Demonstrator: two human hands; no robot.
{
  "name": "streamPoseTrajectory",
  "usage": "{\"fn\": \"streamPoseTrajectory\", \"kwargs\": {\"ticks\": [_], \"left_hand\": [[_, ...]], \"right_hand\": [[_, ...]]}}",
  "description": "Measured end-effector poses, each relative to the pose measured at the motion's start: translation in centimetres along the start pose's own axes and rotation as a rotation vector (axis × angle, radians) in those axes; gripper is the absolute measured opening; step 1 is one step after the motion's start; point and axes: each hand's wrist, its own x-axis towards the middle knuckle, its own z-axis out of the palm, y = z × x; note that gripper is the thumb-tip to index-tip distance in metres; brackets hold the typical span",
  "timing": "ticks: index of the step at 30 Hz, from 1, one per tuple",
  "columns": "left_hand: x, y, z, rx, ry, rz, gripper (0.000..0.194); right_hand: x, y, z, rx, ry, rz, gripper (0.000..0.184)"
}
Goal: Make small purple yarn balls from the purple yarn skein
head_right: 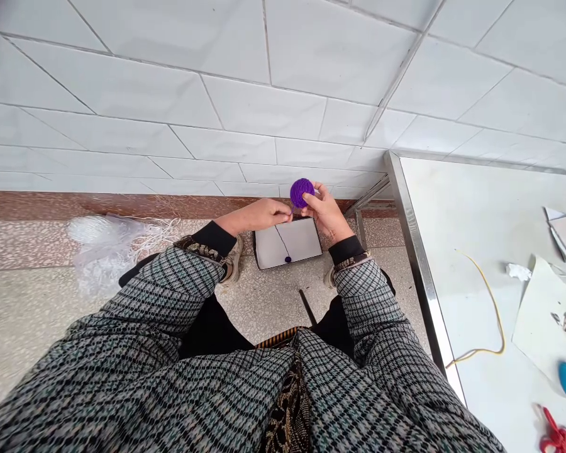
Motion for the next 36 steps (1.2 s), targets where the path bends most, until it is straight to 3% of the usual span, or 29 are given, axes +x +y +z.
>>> {"fn": "streamPoseTrajectory", "kwargs": {"ticks": [2,4,6,9,12,16,19,23,27,30,33,36], "left_hand": [[-0.2,0.4,0.2,0.002,-0.078,0.076,0.022],[-0.4,0.7,0.1,-0.005,-0.084,0.109,0.020],[-0.5,0.7,-0.3,-0.023,-0.017,0.110,0.020],[-0.7,0.3,-1.2,-0.036,0.118,0.093,0.022],[-0.6,-0.4,-2.1,-0.008,0.213,0.053,0.023],[-0.2,-1.4,-2.0,0.032,0.321,-0.065,0.023],[0.1,-1.3,-1.1,0.012,0.276,-0.106,0.027],[0.3,-0.4,0.5,-0.027,0.054,-0.034,0.024],[0.3,0.3,1.0,0.016,-0.098,0.094,0.021],[0.0,0.4,0.5,0.020,-0.102,0.127,0.021],[-0.4,0.1,-0.6,0.003,0.026,0.096,0.022],[-0.6,-0.5,-1.7,0.007,0.154,0.080,0.024]], "right_hand": [[0.5,0.4,-0.1,-0.123,0.122,0.017,0.055],[0.7,0.7,-0.1,-0.282,0.168,0.062,0.046],[0.6,0.8,-0.1,-0.432,0.114,0.125,0.041],[0.1,0.6,0.1,-0.574,-0.085,0.247,0.036],[-0.5,0.3,0.2,-0.485,-0.279,0.306,0.035],[-0.6,0.0,0.0,-0.155,-0.389,0.208,0.053],[-0.5,0.0,-0.2,0.026,-0.348,0.102,0.070],[-0.1,0.2,-0.3,0.093,-0.193,0.012,0.073],[0.5,0.7,-0.5,0.009,0.016,0.011,0.067],[0.8,1.1,-0.6,-0.209,0.135,0.051,0.054],[0.7,1.0,-0.5,-0.450,0.070,0.138,0.044],[0.0,0.5,-0.2,-0.500,-0.175,0.250,0.038]]}}
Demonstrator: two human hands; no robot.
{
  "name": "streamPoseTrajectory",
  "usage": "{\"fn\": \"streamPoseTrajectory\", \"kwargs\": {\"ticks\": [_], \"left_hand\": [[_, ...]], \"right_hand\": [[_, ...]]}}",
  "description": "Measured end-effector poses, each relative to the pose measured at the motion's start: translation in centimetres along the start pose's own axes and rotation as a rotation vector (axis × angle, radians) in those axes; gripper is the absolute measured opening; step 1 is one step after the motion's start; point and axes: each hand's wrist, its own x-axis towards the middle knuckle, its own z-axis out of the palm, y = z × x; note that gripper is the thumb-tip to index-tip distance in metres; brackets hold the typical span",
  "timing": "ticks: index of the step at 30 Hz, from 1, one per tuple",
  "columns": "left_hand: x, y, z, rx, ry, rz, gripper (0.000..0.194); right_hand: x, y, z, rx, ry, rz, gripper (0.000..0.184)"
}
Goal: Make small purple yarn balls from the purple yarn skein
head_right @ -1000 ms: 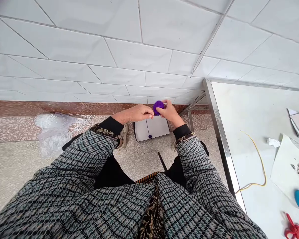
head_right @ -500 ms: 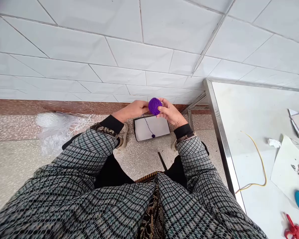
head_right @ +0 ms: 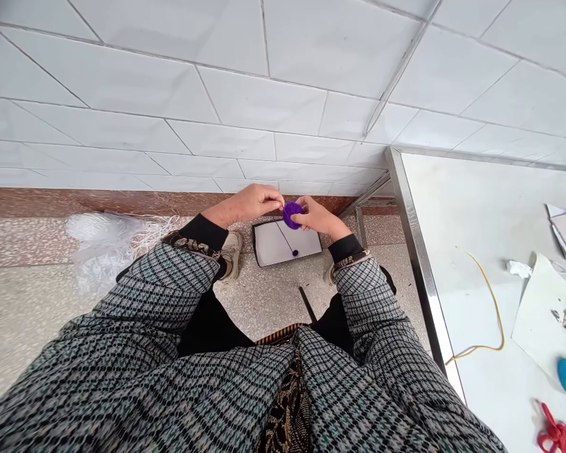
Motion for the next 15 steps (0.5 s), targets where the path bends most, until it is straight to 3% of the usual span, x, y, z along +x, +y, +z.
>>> {"fn": "streamPoseTrajectory", "kwargs": {"ticks": [4,7,11,15], "left_hand": [[0.2,-0.9,-0.6,0.050,0.104,-0.077,0.024],[0.5,-1.0,0.2,0.053,0.116,-0.154,0.024],[0.6,-0.1,1.9,-0.031,-0.047,-0.111,0.025],[0.3,1.0,2.6,-0.029,-0.243,0.009,0.020]], "right_hand": [[-1.1,-0.6,0.1,0.188,-0.278,-0.114,0.045],[-1.4,-0.8,0.0,0.370,-0.302,-0.240,0.063],[-0.8,-0.7,-0.3,0.539,-0.068,-0.295,0.074],[0.3,0.0,-0.5,0.450,0.249,-0.222,0.058]]}}
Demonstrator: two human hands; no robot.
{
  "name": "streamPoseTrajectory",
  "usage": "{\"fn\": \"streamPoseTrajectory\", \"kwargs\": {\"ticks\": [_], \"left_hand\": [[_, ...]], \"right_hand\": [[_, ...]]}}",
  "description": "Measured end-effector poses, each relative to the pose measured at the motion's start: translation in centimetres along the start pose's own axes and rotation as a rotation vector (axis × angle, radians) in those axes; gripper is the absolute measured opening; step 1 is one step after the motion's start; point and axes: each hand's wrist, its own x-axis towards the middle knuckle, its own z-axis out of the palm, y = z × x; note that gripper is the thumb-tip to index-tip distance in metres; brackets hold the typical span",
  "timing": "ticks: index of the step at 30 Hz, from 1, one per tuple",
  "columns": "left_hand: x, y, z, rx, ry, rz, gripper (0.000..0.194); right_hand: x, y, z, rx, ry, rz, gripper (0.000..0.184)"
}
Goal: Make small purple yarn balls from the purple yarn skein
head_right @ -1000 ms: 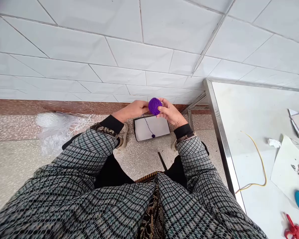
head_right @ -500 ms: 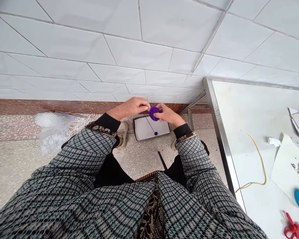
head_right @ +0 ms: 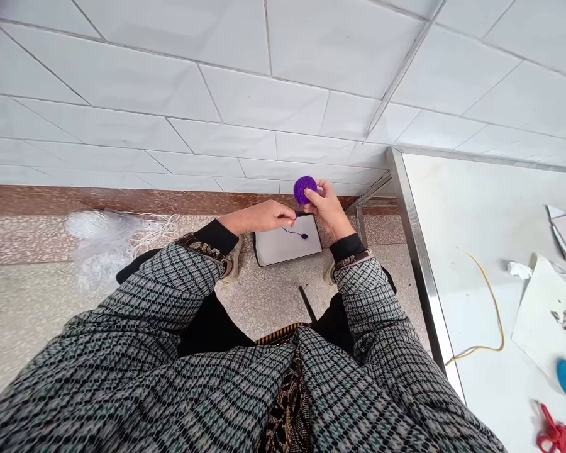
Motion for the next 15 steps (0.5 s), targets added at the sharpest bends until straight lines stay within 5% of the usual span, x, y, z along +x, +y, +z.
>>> {"fn": "streamPoseTrajectory", "kwargs": {"ticks": [3,7,15], "left_hand": [[-0.3,0.3,-0.5,-0.013,-0.008,0.048,0.020],[-0.9,-0.1,-1.8,-0.027,0.156,0.019,0.022],[-0.7,-1.2,-2.7,0.019,0.375,-0.098,0.024]], "right_hand": [[0.3,0.4,0.0,-0.267,0.101,0.051,0.046],[-0.3,0.1,0.3,-0.495,-0.082,0.160,0.037],[-1.5,-0.9,0.5,-0.177,-0.565,0.160,0.054]]}}
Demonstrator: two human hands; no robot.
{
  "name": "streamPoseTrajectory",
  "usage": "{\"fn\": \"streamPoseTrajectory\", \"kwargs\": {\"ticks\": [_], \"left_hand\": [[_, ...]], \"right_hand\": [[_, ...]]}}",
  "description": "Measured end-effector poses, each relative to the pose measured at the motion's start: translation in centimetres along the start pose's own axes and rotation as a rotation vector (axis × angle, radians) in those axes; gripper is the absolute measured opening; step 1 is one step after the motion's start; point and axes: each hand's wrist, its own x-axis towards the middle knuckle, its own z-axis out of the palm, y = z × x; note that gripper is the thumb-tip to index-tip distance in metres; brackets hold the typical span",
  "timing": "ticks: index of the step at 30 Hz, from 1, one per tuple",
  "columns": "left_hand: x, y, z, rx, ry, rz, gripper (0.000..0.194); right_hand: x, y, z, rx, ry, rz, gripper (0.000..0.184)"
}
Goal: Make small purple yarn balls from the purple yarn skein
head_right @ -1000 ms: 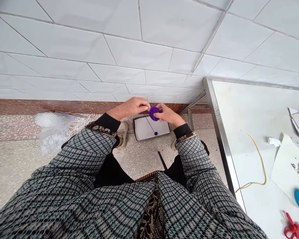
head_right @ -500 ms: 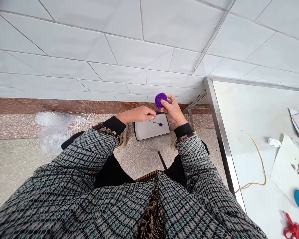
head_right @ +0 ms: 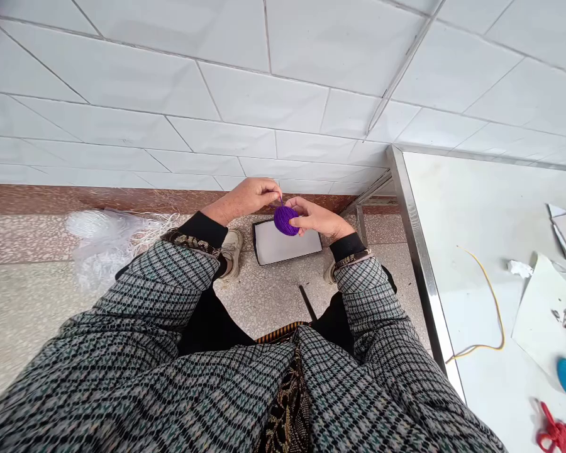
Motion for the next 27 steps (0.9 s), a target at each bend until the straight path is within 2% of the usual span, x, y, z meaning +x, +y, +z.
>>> {"fn": "streamPoseTrajectory", "kwargs": {"ticks": [3,5,8,12,15,17,20,24,27], "left_hand": [[0.1,0.0,0.9,0.009,-0.033,-0.068,0.024],[0.0,0.2,1.6,-0.008,-0.132,-0.066,0.023],[-0.2,0.8,2.3,-0.017,-0.292,0.024,0.019],[-0.5,1.5,2.3,-0.034,-0.439,0.124,0.019],[-0.6,1.5,1.8,-0.047,-0.430,0.145,0.019],[-0.6,1.3,1.4,-0.045,-0.360,0.133,0.020],[-0.5,0.9,0.7,-0.051,-0.219,0.112,0.023],[-0.2,0.3,0.0,-0.033,-0.075,0.103,0.023],[0.1,-0.3,0.0,0.000,-0.006,0.046,0.022]], "right_hand": [[-0.1,-0.1,-0.1,0.115,0.060,-0.100,0.070],[0.0,0.0,-0.4,0.179,0.183,-0.166,0.075],[0.5,0.4,-1.0,0.228,0.382,-0.215,0.072],[1.3,0.9,-1.3,0.116,0.605,-0.101,0.058],[1.5,1.0,-0.9,-0.076,0.675,0.008,0.047],[1.3,0.8,-0.6,-0.200,0.622,0.062,0.042],[1.0,0.6,-0.3,-0.265,0.435,0.122,0.037],[0.6,0.4,-0.2,-0.162,0.133,0.137,0.042],[0.3,0.2,-0.1,-0.048,0.025,0.076,0.051]]}}
